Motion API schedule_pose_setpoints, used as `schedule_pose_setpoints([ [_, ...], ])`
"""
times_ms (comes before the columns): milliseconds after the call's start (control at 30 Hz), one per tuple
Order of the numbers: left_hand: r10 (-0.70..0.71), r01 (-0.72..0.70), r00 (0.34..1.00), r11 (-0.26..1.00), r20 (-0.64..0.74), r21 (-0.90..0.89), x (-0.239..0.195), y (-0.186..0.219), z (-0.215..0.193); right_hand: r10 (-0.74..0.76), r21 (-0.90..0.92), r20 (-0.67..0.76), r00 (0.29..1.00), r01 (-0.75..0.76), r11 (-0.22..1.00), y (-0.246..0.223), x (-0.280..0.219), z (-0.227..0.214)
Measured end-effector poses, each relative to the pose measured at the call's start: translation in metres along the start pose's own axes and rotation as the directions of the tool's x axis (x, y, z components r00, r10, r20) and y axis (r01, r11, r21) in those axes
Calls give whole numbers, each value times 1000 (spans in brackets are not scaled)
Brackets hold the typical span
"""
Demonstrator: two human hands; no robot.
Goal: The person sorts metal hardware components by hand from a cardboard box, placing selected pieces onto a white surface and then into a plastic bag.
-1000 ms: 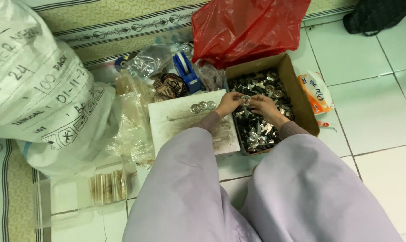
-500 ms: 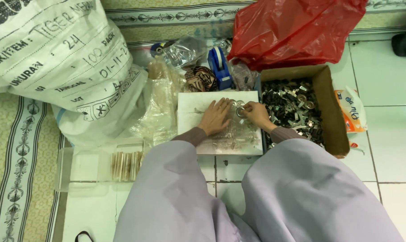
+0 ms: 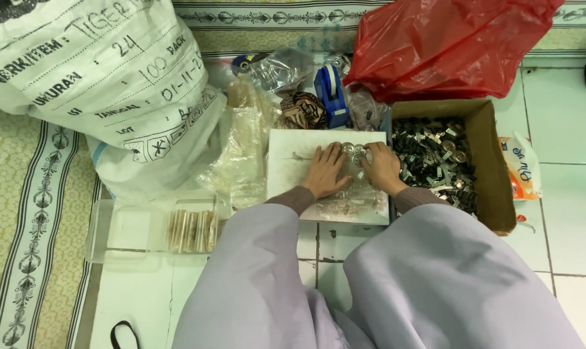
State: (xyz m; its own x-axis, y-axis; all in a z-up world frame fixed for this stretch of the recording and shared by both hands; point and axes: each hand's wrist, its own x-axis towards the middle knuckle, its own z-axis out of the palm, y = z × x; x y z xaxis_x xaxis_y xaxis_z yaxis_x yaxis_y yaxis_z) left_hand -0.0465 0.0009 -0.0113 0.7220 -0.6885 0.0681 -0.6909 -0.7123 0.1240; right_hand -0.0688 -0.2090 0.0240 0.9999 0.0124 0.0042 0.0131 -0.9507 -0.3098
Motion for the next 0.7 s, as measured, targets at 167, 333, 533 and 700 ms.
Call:
schedule_pose_setpoints([
  [167, 67, -69, 997, 997, 33, 36, 0, 5, 9, -129, 7, -23, 991, 129, 992, 1, -7, -5],
  [333, 69, -78, 991, 994, 114, 82, -1, 6, 16, -383, -199, 12, 924, 377, 904, 1, -22, 5],
  [533, 54, -74, 986, 990, 160, 121, -1, 8, 11, -369, -133, 84, 926, 377, 916, -8, -28, -3],
  [700, 60, -72, 994, 989, 88, 133, -2, 8, 17, -312, -126, 154, 938, 332, 935, 0, -26, 7],
])
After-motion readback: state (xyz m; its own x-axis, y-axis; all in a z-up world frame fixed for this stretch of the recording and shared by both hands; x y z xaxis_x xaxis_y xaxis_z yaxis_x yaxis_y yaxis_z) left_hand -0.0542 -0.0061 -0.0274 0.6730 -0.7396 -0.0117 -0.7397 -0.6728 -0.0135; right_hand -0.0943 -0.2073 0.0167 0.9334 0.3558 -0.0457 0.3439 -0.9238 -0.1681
